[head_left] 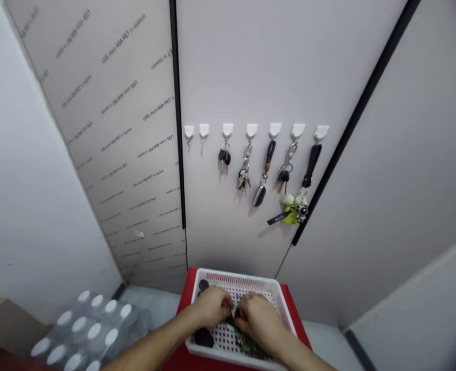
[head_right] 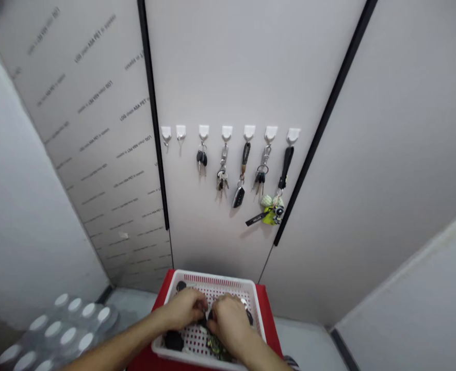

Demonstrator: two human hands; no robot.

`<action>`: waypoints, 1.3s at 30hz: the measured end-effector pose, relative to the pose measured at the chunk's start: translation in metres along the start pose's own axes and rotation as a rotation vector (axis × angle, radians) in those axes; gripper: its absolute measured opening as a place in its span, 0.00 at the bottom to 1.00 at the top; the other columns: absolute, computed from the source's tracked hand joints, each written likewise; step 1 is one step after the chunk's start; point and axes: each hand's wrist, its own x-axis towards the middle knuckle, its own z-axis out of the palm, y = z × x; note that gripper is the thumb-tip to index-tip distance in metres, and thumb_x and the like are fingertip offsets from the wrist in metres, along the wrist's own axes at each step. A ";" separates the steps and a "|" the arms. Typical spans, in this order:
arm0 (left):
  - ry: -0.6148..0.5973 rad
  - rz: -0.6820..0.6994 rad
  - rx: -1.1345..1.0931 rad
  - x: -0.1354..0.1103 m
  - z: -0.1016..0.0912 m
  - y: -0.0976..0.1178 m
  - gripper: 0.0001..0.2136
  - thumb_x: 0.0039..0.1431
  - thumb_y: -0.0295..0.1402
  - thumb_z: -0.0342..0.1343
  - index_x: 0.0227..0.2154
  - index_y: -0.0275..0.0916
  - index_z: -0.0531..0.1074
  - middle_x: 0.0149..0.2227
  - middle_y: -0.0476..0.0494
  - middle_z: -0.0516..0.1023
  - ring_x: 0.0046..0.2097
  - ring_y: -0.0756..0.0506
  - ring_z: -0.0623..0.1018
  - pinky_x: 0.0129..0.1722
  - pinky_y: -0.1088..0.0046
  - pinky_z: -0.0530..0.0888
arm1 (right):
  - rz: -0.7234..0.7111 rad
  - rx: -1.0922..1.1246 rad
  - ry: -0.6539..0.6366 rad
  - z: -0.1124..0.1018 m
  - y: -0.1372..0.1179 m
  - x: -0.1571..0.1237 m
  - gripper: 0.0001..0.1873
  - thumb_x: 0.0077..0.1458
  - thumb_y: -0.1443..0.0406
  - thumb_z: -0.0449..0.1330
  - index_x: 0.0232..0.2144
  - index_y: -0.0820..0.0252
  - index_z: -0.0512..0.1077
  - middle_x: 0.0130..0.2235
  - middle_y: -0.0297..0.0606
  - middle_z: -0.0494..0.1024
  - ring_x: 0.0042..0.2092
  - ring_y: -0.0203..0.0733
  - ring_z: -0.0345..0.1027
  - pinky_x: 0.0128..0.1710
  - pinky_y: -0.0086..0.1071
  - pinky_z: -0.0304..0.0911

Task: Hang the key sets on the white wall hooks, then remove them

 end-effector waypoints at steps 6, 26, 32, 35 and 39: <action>-0.075 -0.158 0.018 -0.011 -0.004 0.016 0.14 0.33 0.27 0.46 0.28 0.40 0.69 0.26 0.48 0.72 0.26 0.49 0.67 0.21 0.78 0.59 | 0.060 -0.061 -0.076 -0.003 -0.010 -0.001 0.13 0.35 0.69 0.49 0.25 0.64 0.71 0.32 0.48 0.72 0.36 0.49 0.62 0.36 0.34 0.53; 0.642 0.105 -0.926 0.014 -0.147 0.043 0.10 0.38 0.30 0.52 0.27 0.32 0.67 0.23 0.48 0.70 0.24 0.54 0.67 0.25 0.79 0.62 | -0.132 0.695 0.540 -0.168 -0.023 0.089 0.10 0.38 0.65 0.48 0.17 0.65 0.66 0.15 0.31 0.65 0.18 0.29 0.56 0.18 0.22 0.53; 0.841 0.121 -0.933 0.015 -0.234 0.058 0.05 0.40 0.30 0.51 0.19 0.32 0.66 0.16 0.51 0.65 0.19 0.56 0.65 0.21 0.81 0.61 | -0.113 0.656 0.727 -0.244 -0.059 0.138 0.10 0.38 0.66 0.49 0.19 0.65 0.68 0.17 0.34 0.68 0.20 0.30 0.60 0.21 0.22 0.55; 0.878 0.130 -0.929 0.022 -0.264 0.064 0.05 0.41 0.30 0.50 0.18 0.32 0.64 0.15 0.52 0.64 0.18 0.57 0.64 0.21 0.81 0.61 | -0.076 0.631 0.794 -0.272 -0.070 0.154 0.10 0.38 0.66 0.49 0.21 0.65 0.69 0.19 0.36 0.70 0.22 0.30 0.62 0.23 0.23 0.57; 0.896 0.121 -0.921 0.032 -0.285 0.068 0.06 0.42 0.29 0.50 0.15 0.32 0.62 0.13 0.53 0.62 0.16 0.58 0.62 0.19 0.81 0.60 | -0.022 0.586 0.843 -0.292 -0.074 0.169 0.10 0.37 0.67 0.50 0.23 0.65 0.69 0.21 0.37 0.71 0.24 0.32 0.64 0.25 0.24 0.58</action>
